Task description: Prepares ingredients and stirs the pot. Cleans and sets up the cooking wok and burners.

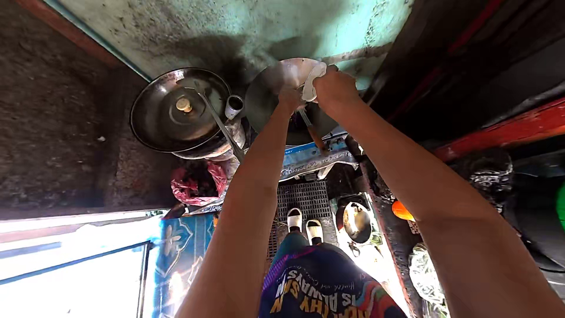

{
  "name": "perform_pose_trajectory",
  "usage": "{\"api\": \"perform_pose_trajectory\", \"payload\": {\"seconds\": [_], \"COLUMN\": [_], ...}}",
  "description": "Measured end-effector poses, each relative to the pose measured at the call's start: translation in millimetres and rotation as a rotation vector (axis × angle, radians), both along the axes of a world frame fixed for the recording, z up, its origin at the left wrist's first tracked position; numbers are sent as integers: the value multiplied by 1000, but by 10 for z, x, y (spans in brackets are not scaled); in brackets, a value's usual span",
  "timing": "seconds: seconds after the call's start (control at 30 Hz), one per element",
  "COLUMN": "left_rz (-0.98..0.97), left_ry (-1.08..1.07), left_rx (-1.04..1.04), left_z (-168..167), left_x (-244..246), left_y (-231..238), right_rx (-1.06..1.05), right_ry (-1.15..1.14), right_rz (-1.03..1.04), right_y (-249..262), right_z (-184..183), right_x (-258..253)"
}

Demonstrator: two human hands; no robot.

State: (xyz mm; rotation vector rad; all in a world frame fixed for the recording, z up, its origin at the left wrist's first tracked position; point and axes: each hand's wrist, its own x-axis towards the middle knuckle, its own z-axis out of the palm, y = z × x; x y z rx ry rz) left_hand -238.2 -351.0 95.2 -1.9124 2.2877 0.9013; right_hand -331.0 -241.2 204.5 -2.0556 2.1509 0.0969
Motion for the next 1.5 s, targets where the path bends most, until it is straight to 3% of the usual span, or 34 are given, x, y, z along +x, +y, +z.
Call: {"api": "perform_pose_trajectory", "payload": {"seconds": [0.13,0.3,0.43,0.63,0.77,0.83,0.93,1.03,1.13,1.37,1.5], "left_rz": [156,-94,-104,-441,-363,-307,-228,-193,-123,301,542], "left_ry": [136,-6,131,396,432,400,339,300,250,181,192], "left_rx": [-48,-131,-216,-146,-292,-312,-342,-454,-528,-569,-482], "left_z": [66,110,259,623,781,963,1177,1309,1333,774,125], "left_x": [42,111,159,351,599,775,1129,1619,2181,3153,3300], "left_y": [34,22,71,400,729,989,1441,1903,2342,3192,3460], "right_rx": [6,13,-37,-206,-251,-213,27,252,301,162,228], "right_ry": [3,-116,-406,-707,-875,-786,-459,-224,-126,-23,13], "right_rz": [-59,-136,-182,-141,-68,-125,-197,-203,-234,-127,-152], "right_y": [-142,-202,-196,43,378,650,956,904,805,1188,1055], "right_z": [-136,-265,-318,-323,-355,-367,-574,-903,-978,-351,-444], "right_x": [-52,-187,-386,-418,-353,-269,-22,164,244,-53,12]}}
